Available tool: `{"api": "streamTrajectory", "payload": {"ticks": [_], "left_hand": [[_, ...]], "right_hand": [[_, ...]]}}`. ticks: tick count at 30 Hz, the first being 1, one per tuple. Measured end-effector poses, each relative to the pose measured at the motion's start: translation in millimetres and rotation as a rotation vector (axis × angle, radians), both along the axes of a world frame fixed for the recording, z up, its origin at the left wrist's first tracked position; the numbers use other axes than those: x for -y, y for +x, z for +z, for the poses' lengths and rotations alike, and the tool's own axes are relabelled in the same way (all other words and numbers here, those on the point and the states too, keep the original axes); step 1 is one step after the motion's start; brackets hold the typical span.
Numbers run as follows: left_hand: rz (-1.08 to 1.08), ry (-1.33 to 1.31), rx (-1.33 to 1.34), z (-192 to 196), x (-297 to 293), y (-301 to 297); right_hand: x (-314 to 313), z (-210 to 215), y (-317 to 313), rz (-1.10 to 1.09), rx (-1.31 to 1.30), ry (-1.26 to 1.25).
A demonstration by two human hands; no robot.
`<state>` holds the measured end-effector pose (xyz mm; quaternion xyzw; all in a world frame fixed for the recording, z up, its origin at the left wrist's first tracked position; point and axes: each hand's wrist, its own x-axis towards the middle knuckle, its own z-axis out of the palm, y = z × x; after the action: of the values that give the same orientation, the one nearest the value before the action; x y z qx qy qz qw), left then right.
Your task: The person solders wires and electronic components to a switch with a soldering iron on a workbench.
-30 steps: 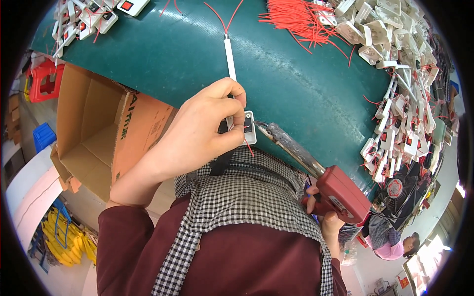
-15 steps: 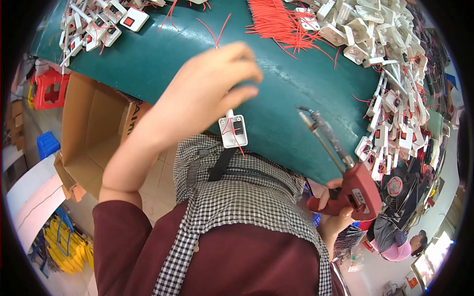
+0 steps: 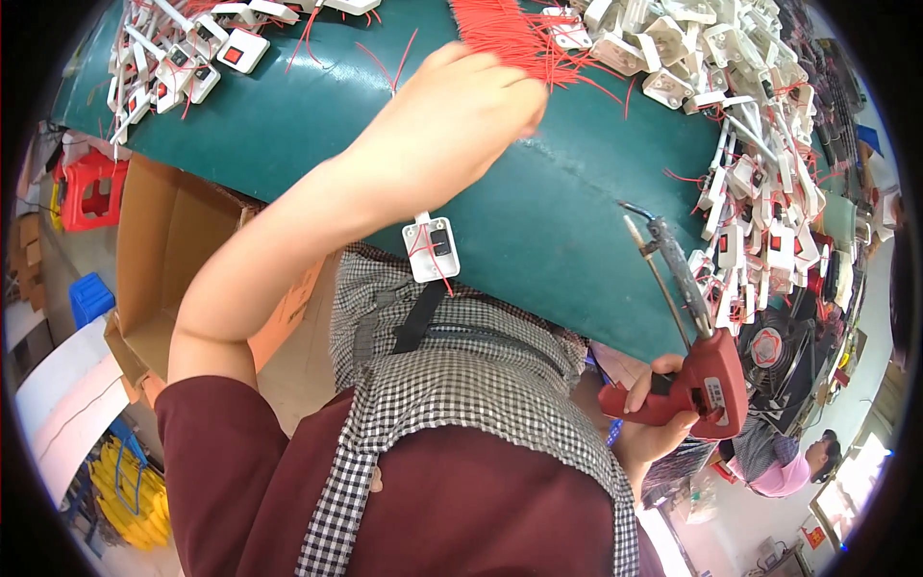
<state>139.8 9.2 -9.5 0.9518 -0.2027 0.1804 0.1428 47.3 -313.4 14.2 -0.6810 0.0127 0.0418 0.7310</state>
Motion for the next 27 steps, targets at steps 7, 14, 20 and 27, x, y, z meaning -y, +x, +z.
{"api": "streamTrajectory", "payload": {"ticks": [7,14,20,27], "left_hand": [[0.190,-0.473,-0.439,22,-7,-100],[0.293,-0.515,-0.327,4,14,-115],[0.304,-0.454,-0.300,1,16,-115],[0.338,-0.409,-0.334,3,16,-116]], "right_hand": [[-4,13,-9,0.270,-0.308,-0.026],[-18,16,-1,0.381,-0.448,0.025],[-23,12,4,0.429,-0.486,0.033],[-21,10,3,0.430,-0.530,0.058]]}}
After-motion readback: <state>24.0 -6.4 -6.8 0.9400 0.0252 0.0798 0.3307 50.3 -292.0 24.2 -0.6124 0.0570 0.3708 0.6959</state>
